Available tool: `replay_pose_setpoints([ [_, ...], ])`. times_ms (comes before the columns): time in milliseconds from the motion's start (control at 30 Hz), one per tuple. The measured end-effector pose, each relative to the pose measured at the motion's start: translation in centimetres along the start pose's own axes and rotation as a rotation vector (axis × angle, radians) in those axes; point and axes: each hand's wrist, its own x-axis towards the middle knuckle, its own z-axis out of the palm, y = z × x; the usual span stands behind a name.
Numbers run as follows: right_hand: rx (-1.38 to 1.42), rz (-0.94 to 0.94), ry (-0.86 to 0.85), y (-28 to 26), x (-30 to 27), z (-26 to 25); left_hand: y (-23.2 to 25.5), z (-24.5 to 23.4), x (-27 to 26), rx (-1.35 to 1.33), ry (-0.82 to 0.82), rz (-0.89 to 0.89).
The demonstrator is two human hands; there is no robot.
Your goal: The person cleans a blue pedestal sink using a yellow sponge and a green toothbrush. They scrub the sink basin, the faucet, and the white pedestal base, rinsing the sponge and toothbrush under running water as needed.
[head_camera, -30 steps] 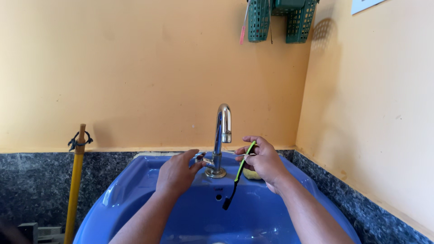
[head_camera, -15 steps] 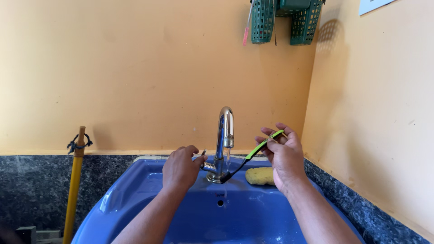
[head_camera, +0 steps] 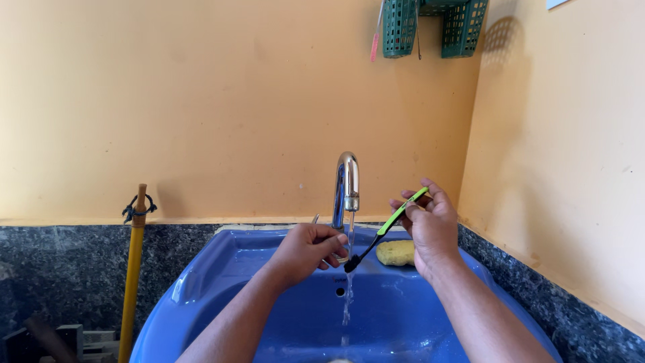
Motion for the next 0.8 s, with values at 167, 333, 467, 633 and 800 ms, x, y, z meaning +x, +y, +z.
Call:
replay_pose_setpoints([
  [167,-0.143,0.118,-0.212,0.3,-1.5,1.0,-0.4,0.8,-0.5,0.073,-0.173,0.023],
  [333,-0.358,0.232,-0.679,1.1,-3.0,1.8,0.0,-0.2,-0.9,0.189,-0.148,-0.058],
  [467,-0.333,0.231,-0.709,1.1,-3.0,2.0,0.2,0.3,-0.7,0.006,-0.046,-0.03],
  [633,-0.321,0.194,-0.706,1.3,-2.8,1.8,0.1,1.7,-0.4,-0.097,-0.03,-0.018],
  [800,-0.363,0.137,-0.686,1.7,-2.7,1.9,0.6,2.0,-0.6,-0.11,0.0,-0.01],
])
